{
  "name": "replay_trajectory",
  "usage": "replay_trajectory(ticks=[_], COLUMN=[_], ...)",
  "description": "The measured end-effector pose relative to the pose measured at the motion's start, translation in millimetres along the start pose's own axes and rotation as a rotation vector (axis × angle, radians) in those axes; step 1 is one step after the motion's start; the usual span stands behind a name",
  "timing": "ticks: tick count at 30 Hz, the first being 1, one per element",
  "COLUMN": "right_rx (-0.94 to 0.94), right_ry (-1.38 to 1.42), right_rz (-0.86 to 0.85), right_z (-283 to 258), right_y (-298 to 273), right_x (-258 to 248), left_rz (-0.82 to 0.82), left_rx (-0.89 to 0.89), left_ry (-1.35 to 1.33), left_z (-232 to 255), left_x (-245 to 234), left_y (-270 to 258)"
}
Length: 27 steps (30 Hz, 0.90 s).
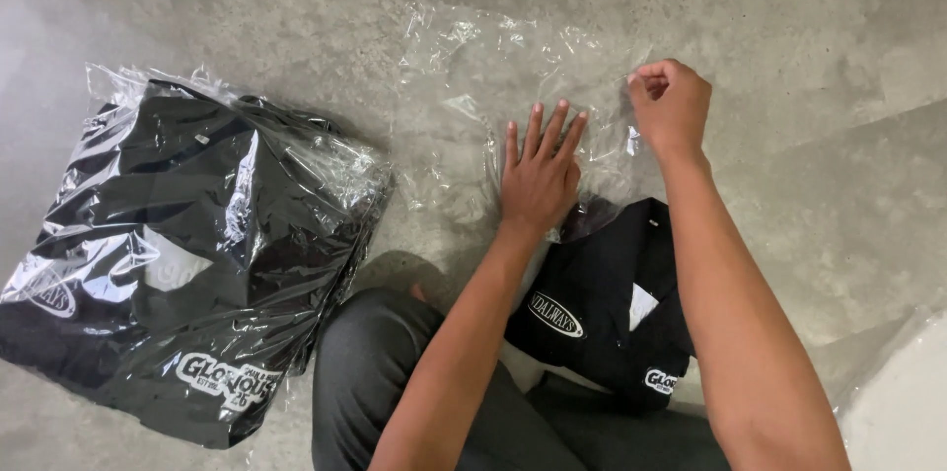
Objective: The person sits on the floor and packages black polo shirts into clear plastic bags. They fold each shirt, place it into a bag, and seal the bag by hand. The packaged shirts are stacked into a pile as the task progresses.
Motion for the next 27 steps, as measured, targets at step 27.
replay_trajectory(ticks=[27], right_rx=[0.974], right_ry=[0.813], right_rz=[0.114], right_z=[28], right_y=[-17], right_x=[-35], left_rz=[-0.339], left_rx=[0.247], left_ry=[0.337], left_z=[6], left_x=[34], left_y=[93])
Point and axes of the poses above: each hand's wrist, its own y-axis towards the middle knuckle, its own x-axis out of the palm, z = x × y, the point moved 7 cm from there along y, towards the middle knuckle, and after that the axes turned 12 degrees about y, right-handed, at the moved point
